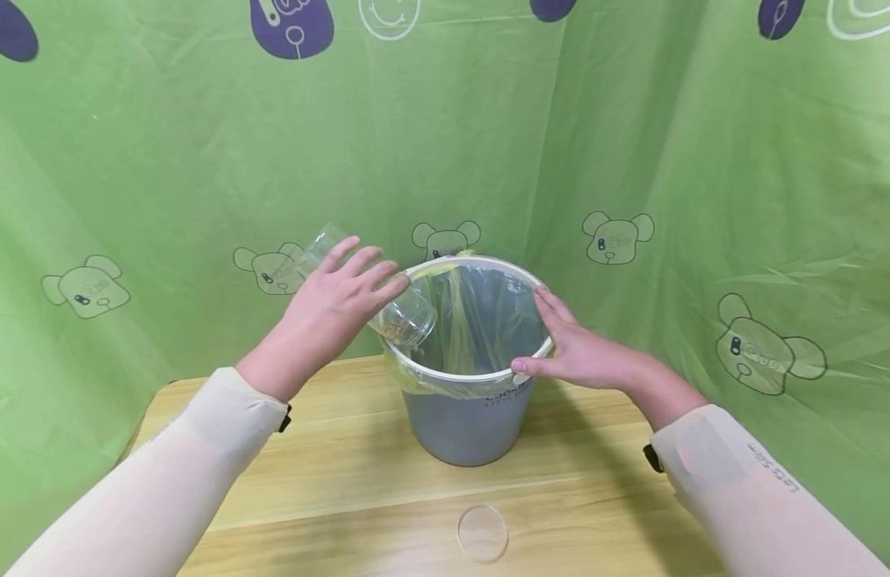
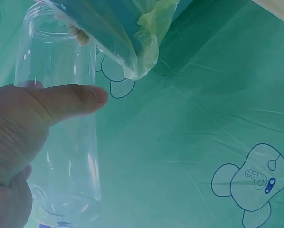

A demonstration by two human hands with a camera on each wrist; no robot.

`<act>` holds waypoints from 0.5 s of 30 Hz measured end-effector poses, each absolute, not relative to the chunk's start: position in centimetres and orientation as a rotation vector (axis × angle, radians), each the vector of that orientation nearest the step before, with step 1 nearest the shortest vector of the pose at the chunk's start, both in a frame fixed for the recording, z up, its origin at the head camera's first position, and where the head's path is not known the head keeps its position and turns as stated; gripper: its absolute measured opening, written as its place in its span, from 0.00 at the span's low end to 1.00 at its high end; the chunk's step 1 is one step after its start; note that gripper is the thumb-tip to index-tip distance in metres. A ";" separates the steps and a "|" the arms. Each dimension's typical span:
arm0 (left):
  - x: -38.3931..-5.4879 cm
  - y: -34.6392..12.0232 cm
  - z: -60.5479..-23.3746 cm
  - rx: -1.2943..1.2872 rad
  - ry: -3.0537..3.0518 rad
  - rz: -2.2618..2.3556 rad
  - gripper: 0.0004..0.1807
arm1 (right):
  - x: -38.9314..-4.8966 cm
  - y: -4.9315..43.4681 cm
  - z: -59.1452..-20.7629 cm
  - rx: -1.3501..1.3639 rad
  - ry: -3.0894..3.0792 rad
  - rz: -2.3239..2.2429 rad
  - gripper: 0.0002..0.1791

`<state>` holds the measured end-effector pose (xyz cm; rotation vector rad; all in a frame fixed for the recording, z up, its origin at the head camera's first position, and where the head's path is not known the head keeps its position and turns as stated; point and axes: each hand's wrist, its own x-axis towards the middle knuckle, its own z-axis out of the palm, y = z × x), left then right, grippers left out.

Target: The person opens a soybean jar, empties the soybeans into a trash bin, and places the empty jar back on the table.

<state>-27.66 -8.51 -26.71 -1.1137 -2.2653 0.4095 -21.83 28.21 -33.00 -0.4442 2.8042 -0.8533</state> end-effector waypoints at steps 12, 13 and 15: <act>-27.7 -8.4 -27.1 -1.172 -2.132 0.497 0.44 | -21.8 28.2 -33.1 -0.451 2.805 -0.856 0.71; -27.7 -8.4 -27.0 -1.176 -2.112 0.517 0.44 | -21.8 28.3 -33.1 -0.452 2.805 -0.856 0.71; -27.7 -8.3 -27.0 -1.185 -2.062 0.555 0.46 | -21.8 28.3 -33.1 -0.453 2.805 -0.854 0.71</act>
